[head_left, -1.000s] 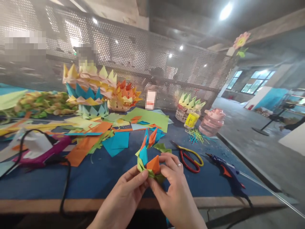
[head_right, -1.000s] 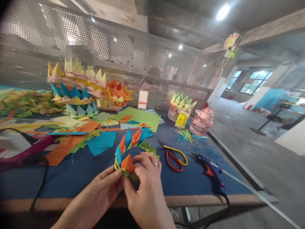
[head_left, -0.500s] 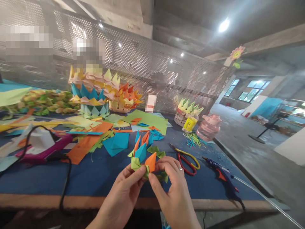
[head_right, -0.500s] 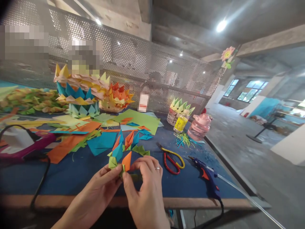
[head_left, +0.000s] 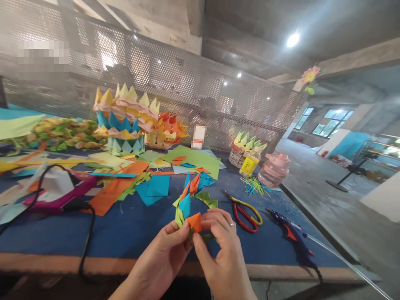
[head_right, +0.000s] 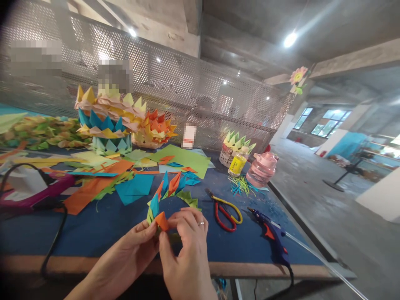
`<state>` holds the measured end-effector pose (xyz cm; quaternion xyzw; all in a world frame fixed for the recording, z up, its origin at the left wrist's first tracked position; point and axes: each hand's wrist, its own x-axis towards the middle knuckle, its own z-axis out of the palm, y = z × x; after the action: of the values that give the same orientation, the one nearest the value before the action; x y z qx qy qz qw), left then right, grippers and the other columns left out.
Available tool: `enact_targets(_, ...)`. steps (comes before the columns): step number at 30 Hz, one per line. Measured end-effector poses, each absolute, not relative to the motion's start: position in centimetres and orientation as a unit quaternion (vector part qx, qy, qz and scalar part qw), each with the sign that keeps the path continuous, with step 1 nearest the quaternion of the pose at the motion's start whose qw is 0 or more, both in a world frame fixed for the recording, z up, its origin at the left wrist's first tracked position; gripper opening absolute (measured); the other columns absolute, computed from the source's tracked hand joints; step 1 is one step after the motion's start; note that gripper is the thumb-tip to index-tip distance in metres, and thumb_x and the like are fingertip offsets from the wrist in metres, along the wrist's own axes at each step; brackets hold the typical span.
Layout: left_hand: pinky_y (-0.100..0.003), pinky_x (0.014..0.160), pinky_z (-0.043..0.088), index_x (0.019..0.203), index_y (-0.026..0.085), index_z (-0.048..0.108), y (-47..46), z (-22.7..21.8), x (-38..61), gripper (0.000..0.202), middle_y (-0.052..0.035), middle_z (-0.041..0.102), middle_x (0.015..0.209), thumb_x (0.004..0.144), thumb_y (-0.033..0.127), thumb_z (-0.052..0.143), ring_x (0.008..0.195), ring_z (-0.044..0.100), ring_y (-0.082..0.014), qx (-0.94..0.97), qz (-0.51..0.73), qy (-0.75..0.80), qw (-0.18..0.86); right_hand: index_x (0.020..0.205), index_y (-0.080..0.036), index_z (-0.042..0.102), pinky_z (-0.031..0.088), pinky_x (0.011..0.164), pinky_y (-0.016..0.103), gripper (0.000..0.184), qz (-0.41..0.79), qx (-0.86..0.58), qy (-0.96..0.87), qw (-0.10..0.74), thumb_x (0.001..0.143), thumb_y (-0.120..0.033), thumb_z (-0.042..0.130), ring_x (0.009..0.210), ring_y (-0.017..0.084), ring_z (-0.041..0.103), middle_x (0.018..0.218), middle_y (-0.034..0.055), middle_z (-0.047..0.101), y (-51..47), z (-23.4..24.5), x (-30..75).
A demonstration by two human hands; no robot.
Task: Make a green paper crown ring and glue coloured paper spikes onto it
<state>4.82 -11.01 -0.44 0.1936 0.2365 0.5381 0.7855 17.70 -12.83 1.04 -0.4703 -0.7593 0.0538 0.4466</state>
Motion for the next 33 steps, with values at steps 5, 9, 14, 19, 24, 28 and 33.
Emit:
enact_targets(5, -0.023, 0.072, 0.052, 0.065, 0.014, 0.071, -10.4, -1.1, 4.6, 0.012, -0.003, 0.07, 0.072, 0.062, 0.015, 0.082, 0.07, 0.064, -0.0143, 0.173, 0.534, 0.213, 0.799, 0.09, -0.022, 0.058, 0.044, 0.088, 0.038, 0.012, 0.024, -0.462, -0.766, 0.446, 0.087, -0.01, 0.054, 0.101, 0.021, 0.053, 0.092, 0.0034, 0.062, -12.7, 0.7, 17.5)
enact_targets(9, -0.024, 0.082, 0.052, 0.078, 0.016, 0.074, -10.5, -1.0, 4.4, 0.009, -0.0045, 0.072, 0.086, 0.072, 0.023, 0.078, 0.084, 0.066, -0.0161, 0.2, 0.531, 0.187, 0.802, 0.092, -0.02, 0.057, 0.043, 0.085, 0.039, 0.012, -0.02, -0.485, -0.747, 0.454, 0.087, -0.01, 0.054, 0.095, 0.021, 0.053, 0.092, 0.0041, 0.062, -12.0, 0.3, 17.3)
enact_targets(14, -0.031, 0.098, 0.048, 0.109, 0.023, 0.07, -11.8, -2.1, 2.3, 0.034, -0.0074, 0.065, 0.122, 0.076, 0.03, 0.075, 0.118, 0.055, -0.0249, 0.237, 0.525, 0.259, 0.776, 0.087, -0.021, 0.06, 0.038, 0.089, 0.041, 0.01, -0.046, -0.513, -0.731, 0.448, 0.086, -0.012, 0.056, 0.096, 0.022, 0.054, 0.094, 0.0035, 0.065, -10.5, -0.4, 16.6)
enact_targets(19, -0.026, 0.089, 0.053, 0.11, 0.031, 0.066, -12.3, -3.8, -0.9, 0.045, -0.0019, 0.059, 0.131, 0.068, 0.029, 0.081, 0.128, 0.046, -0.0266, 0.286, 0.585, 0.361, 0.667, 0.083, -0.021, 0.061, 0.037, 0.088, 0.038, 0.007, -0.024, -0.524, -0.761, 0.381, 0.084, -0.017, 0.066, 0.097, 0.02, 0.055, 0.093, 0.0001, 0.066, -9.6, -1.1, 15.8)
enact_targets(24, -0.019, 0.081, 0.053, 0.105, 0.031, 0.066, -12.0, -2.8, -1.9, 0.039, 0.0002, 0.063, 0.121, 0.069, 0.039, 0.078, 0.12, 0.049, -0.0245, 0.324, 0.62, 0.415, 0.581, 0.106, -0.02, 0.062, 0.038, 0.091, 0.039, 0.018, -0.045, -0.512, -0.762, 0.395, 0.089, -0.024, 0.06, 0.103, 0.022, 0.055, 0.107, 0.0053, 0.064, -9.8, -1.4, 16.7)
enact_targets(28, -0.017, 0.079, 0.051, 0.1, 0.029, 0.068, -10.9, -0.2, -1.7, 0.032, 0.0007, 0.064, 0.11, 0.07, 0.036, 0.076, 0.106, 0.055, -0.0192, 0.379, 0.613, 0.401, 0.566, 0.109, -0.019, 0.062, 0.039, 0.091, 0.037, 0.022, -0.051, -0.499, -0.752, 0.427, 0.092, -0.017, 0.048, 0.103, 0.021, 0.054, 0.107, 0.0071, 0.064, -9.9, -1.4, 18.5)
enact_targets(33, -0.014, 0.076, 0.046, 0.089, 0.028, 0.067, -7.7, 3.3, -1.4, 0.015, 0.0039, 0.063, 0.099, 0.075, 0.027, 0.072, 0.097, 0.056, -0.0126, 0.463, 0.627, 0.356, 0.516, 0.088, -0.021, 0.064, 0.044, 0.082, 0.032, 0.007, 0.069, -0.534, -0.669, 0.512, 0.084, -0.027, 0.063, 0.09, 0.019, 0.059, 0.09, 0.0035, 0.066, -10.1, -1.1, 20.6)
